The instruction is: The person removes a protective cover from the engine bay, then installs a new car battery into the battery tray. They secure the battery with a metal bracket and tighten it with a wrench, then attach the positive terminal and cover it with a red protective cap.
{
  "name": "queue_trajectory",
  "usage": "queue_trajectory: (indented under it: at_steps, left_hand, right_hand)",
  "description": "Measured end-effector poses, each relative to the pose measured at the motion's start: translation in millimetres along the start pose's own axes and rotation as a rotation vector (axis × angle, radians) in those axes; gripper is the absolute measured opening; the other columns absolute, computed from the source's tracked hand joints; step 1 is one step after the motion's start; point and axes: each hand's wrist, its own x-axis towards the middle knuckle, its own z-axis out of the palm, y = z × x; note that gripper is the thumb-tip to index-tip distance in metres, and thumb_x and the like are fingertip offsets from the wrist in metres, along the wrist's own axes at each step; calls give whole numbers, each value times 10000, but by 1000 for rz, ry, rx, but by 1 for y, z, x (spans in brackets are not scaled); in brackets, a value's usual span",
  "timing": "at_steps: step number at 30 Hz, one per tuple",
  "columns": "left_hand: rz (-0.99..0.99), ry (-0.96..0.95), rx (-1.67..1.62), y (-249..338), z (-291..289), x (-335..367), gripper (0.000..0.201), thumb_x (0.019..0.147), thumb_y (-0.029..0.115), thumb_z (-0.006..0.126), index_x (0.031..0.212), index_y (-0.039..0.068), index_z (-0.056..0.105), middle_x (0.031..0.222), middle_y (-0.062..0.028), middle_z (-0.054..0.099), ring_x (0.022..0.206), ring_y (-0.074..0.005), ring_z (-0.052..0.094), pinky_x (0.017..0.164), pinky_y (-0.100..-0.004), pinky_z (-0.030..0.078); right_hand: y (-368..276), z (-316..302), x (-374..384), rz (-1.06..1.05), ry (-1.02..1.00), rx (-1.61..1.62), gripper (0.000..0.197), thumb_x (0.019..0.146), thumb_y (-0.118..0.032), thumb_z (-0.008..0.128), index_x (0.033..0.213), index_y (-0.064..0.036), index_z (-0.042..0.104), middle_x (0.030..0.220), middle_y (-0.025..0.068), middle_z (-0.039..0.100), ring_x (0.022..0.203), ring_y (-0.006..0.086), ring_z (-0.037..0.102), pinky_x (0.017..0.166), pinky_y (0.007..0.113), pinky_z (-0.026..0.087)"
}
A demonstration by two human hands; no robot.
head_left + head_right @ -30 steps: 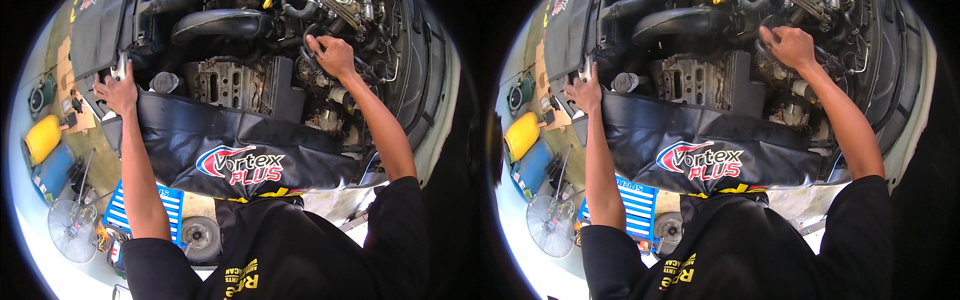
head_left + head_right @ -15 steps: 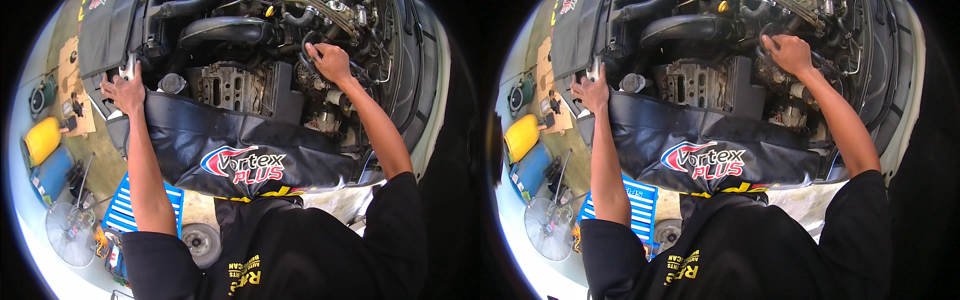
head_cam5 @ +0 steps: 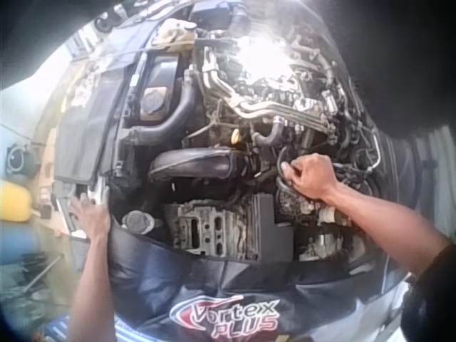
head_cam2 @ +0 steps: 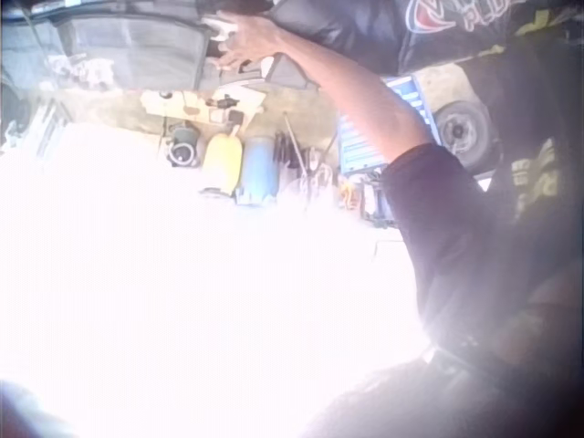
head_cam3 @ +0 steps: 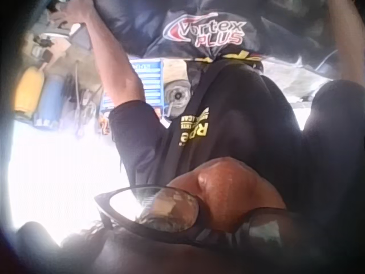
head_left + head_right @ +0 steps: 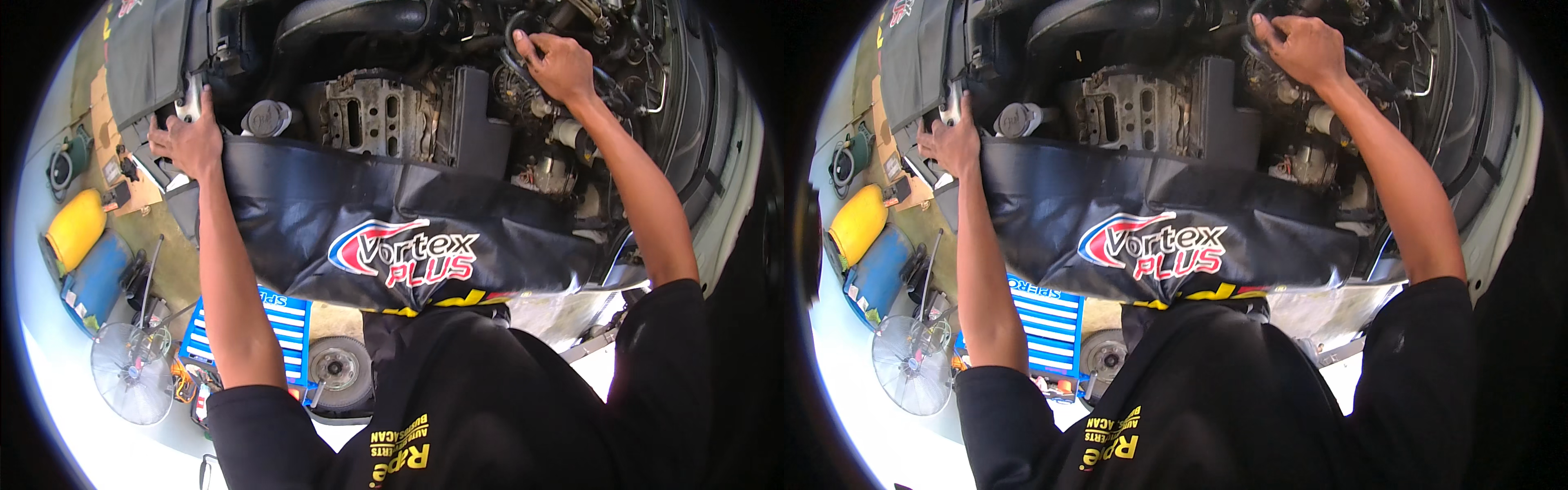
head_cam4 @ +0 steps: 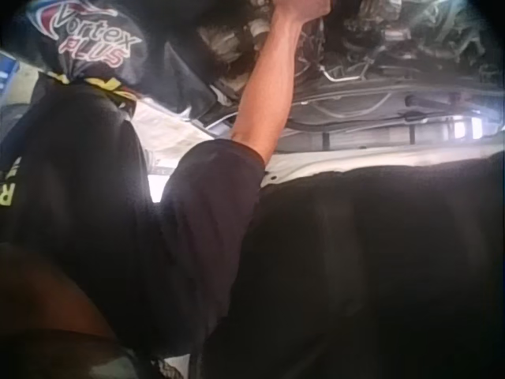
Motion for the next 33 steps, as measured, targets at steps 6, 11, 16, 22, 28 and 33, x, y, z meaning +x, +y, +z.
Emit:
queue_trajectory:
  at_steps: [6,11,16,22,28,33]
  left_hand:
    - [-8,-37,-42,13,-10,2,864,850,729,715,1164,-75,711,1588,-187,367,1534,-418,226,1071,-614,496]
    - [-8,-21,-45,9,-7,2,886,843,735,717,1178,-85,702,1581,-184,368,1520,-407,240,1060,-607,507]
    - [-11,-27,-16,3,-3,2,907,838,749,713,1187,-88,695,1583,-189,363,1520,-413,237,1060,-605,502]
    - [8,-9,28,-2,5,4,919,830,776,699,1188,-71,697,1604,-214,337,1527,-424,214,1085,-620,476]
    - [-12,-75,-45,7,-10,3,893,850,749,697,1197,-74,690,1612,-216,325,1534,-430,199,1074,-608,500]
    - [-8,-78,-43,10,-13,1,892,855,743,694,1202,-79,689,1619,-205,323,1538,-422,197,1069,-602,508]
  right_hand:
    - [5,-12,3,-25,-40,14,568,1004,-616,568,937,-118,834,821,162,752,810,382,740,745,471,588]
    - [3,-8,2,-61,3,5,556,1043,-580,548,872,-108,789,795,171,717,785,408,704,691,470,545]
    - [2,-2,-2,-28,8,30,592,1041,-618,524,908,-110,797,798,174,721,793,410,711,690,454,549]
    - [5,-1,0,34,-93,3,605,1027,-655,517,1012,-129,815,866,174,744,868,398,733,735,451,565]
    - [1,-11,2,-31,-29,33,568,1045,-594,536,925,-95,780,823,192,706,822,432,694,699,476,537]
    - [5,-9,4,-72,-38,6,563,1045,-592,536,938,-97,780,837,194,709,827,437,690,710,475,538]
